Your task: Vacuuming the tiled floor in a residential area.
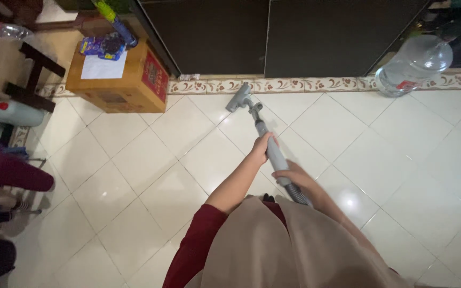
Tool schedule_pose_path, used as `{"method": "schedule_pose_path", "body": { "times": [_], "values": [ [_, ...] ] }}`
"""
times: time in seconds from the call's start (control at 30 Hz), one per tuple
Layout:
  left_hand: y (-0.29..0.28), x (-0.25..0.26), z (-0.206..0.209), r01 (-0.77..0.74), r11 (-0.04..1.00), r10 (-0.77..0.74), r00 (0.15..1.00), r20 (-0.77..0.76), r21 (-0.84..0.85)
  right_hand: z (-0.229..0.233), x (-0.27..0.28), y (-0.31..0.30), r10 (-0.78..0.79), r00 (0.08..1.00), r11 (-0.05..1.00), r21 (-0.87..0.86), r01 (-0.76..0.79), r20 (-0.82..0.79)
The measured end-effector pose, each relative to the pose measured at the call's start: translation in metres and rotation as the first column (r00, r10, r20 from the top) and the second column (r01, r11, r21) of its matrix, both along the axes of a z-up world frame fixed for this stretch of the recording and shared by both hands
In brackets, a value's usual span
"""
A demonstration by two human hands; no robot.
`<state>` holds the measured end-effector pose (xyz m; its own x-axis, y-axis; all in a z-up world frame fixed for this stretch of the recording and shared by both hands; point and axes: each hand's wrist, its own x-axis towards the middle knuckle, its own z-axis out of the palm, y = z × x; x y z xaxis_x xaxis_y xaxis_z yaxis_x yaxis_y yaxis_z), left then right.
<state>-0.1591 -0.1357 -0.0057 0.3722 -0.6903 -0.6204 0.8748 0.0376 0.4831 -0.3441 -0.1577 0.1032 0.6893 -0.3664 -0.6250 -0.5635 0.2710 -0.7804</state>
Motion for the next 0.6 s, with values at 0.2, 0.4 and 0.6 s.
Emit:
{"method": "schedule_pose_path", "body": {
  "times": [0.2, 0.4, 0.6],
  "values": [
    [-0.012, -0.002, 0.101, 0.110, 0.992, -0.106, 0.992, 0.066, -0.066, 0.116, -0.009, -0.023, 0.072, 0.986, 0.997, -0.021, -0.069, 0.147],
    [-0.002, -0.010, 0.138, 0.156, 0.980, -0.138, 0.980, 0.141, -0.126, 0.131, -0.008, -0.024, 0.020, 0.994, 0.999, -0.043, -0.015, 0.111],
    [0.013, -0.027, 0.068, 0.085, 0.984, -0.069, 0.992, 0.106, -0.155, 0.048, -0.019, -0.021, 0.069, 0.996, 0.997, -0.036, -0.067, 0.048]
  ]
}}
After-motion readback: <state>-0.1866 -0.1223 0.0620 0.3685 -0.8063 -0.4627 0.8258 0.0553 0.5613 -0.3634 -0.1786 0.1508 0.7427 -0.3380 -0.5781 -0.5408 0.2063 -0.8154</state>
